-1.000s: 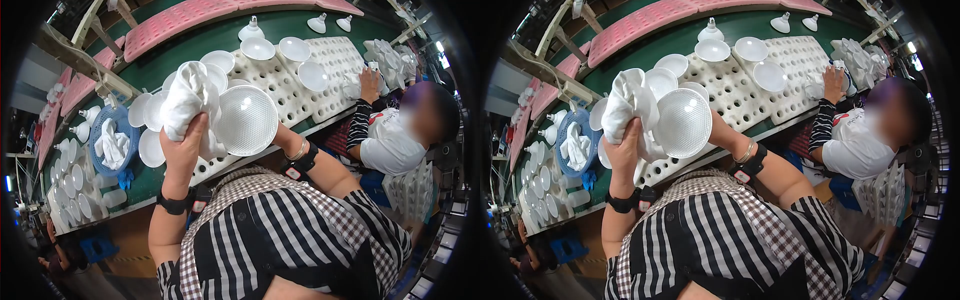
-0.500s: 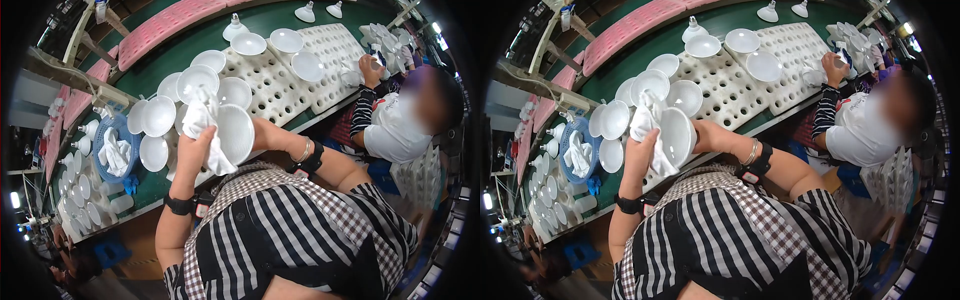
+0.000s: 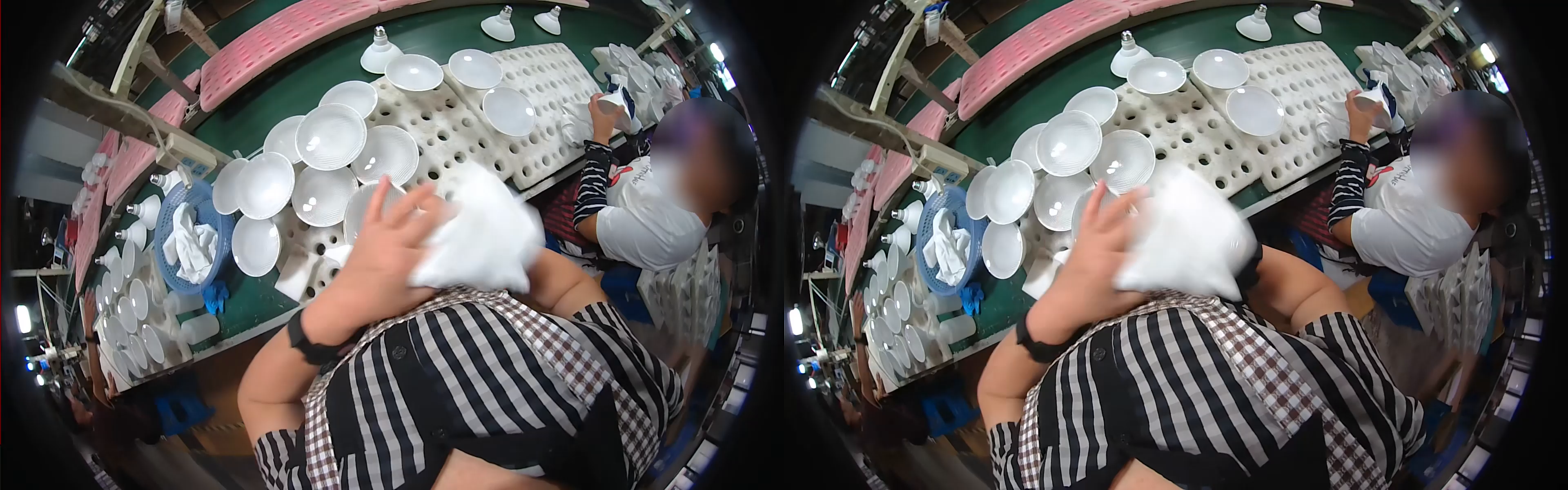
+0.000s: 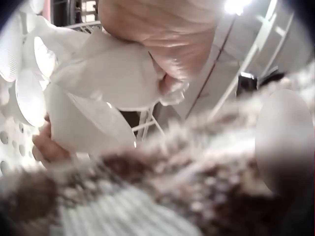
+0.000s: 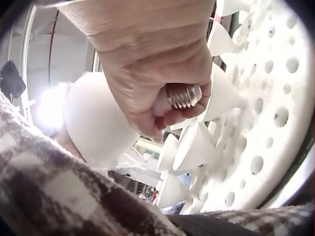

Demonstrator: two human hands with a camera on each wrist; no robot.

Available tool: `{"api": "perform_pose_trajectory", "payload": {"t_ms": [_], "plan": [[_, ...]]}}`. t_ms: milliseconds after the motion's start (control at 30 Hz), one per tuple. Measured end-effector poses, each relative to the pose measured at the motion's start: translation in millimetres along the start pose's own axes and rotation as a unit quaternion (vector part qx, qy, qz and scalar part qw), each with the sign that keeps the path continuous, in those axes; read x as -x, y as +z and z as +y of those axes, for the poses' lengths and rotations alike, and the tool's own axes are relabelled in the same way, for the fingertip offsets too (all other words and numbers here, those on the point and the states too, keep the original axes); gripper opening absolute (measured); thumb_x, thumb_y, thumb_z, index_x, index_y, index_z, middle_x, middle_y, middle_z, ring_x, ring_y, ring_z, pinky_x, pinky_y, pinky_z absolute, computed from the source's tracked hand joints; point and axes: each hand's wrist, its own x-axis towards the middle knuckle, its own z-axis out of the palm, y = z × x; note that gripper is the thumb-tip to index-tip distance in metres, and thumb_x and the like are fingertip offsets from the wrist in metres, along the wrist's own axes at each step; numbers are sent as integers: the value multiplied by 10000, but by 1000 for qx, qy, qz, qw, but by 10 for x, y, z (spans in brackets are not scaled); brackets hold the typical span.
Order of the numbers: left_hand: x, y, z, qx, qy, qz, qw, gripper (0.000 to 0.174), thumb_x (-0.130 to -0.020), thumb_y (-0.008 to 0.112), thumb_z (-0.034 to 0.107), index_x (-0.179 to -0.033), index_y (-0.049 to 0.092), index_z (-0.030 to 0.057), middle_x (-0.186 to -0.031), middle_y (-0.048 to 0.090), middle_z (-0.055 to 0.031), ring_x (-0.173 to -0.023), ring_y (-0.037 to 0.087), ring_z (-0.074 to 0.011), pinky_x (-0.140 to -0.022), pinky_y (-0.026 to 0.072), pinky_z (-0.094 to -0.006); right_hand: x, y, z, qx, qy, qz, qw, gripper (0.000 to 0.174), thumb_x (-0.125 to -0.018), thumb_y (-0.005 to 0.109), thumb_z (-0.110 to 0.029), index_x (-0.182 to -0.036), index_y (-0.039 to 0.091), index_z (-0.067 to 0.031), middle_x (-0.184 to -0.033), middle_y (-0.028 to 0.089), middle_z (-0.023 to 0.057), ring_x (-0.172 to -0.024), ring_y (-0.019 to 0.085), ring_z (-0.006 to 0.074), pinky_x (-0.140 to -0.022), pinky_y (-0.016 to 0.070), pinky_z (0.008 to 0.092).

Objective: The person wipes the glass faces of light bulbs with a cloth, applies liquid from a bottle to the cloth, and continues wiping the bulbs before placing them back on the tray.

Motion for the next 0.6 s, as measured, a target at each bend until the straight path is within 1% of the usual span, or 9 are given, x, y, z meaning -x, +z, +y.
{"api": "perform_pose_trajectory", "payload": {"t_ms": [33, 100, 133, 167, 233, 267, 333, 467, 600], "plan": [[-127, -4, 58, -67, 98, -63, 991, 401, -602, 754, 135, -985, 659, 62, -1222, 574, -148, -1206, 510, -315, -1112, 266, -553, 239, 148, -119, 166, -114, 89, 975, 309, -850, 674, -169, -1157, 640, -167, -1266, 566, 119, -1039, 625, 201, -867, 524, 312], [-182, -2, 4, -74, 51, -42, 995, 360, -597, 743, 145, -945, 667, 93, -1192, 590, -122, -1182, 524, -315, -1102, 268, -577, -151, -185, -368, 538, -278, -220, 765, 317, -792, 671, -141, -1107, 650, -164, -1165, 611, 131, -1008, 638, 206, -851, 524, 293], [-205, 2, -38, -77, 6, -26, 997, 320, -592, 731, 154, -905, 676, 123, -1163, 606, -96, -1157, 539, -315, -1092, 270, -601, -37, -74, -587, 568, -206, -120, 788, 282, -722, 690, -159, -1003, 669, -150, -1055, 659, 97, -944, 654, 205, -774, 538, 296], [-215, 33, -154, -57, -42, 42, 997, 166, -693, 693, 165, -848, 685, 107, -963, 658, -121, -1006, 614, -312, -1096, 288, -571, -236, -42, -498, 316, -139, -129, 930, 220, -707, 718, -181, -918, 681, -130, -901, 685, 58, -812, 669, 243, -691, 543, 341], [-220, -3, -336, 136, -279, 107, 944, 161, -816, 640, 186, -878, 692, 47, -770, 661, -149, -821, 655, -334, -967, 438, -473, -468, -59, -151, 527, -286, -88, 796, 156, -764, 692, -141, -882, 657, -45, -835, 662, 138, -752, 662, 294, -675, 526, 386], [-157, -11, -372, 153, -312, 139, 927, 221, -858, 620, 228, -909, 685, 23, -741, 658, -164, -765, 657, -336, -858, 470, -428, -426, 71, -348, 651, -69, -123, 746, 193, -743, 704, -167, -896, 651, -61, -821, 663, 150, -763, 654, 329, -674, 515, 393], [-18, -2, -548, 159, -339, 188, 908, 314, -919, 594, 292, -991, 675, -2, -781, 680, -180, -726, 671, -314, -632, 480, -359, -442, 3, -267, 585, -130, -121, 791, 206, -721, 710, -176, -891, 636, -88, -784, 660, 131, -741, 645, 341, -654, 511, 404], [241, 85, -860, 168, -395, 174, 886, 341, -913, 613, 311, -1036, 665, -3, -862, 694, -187, -786, 671, -327, -702, 488, -366, -459, -25, -319, 552, -208, -121, 798, 174, -712, 707, -157, -860, 624, -118, -764, 662, 101, -724, 647, 320, -625, 504, 402], [371, 56, -903, 27, -330, 29, 943, 328, -860, 655, 271, -1081, 664, 29, -1035, 670, -173, -973, 617, -356, -824, 478, -391, -474, -35, -339, 548, -211, -108, 802, 177, -696, 711, -138, -850, 626, -124, -760, 662, 81, -726, 647, 310, -625, 504, 401]]}}
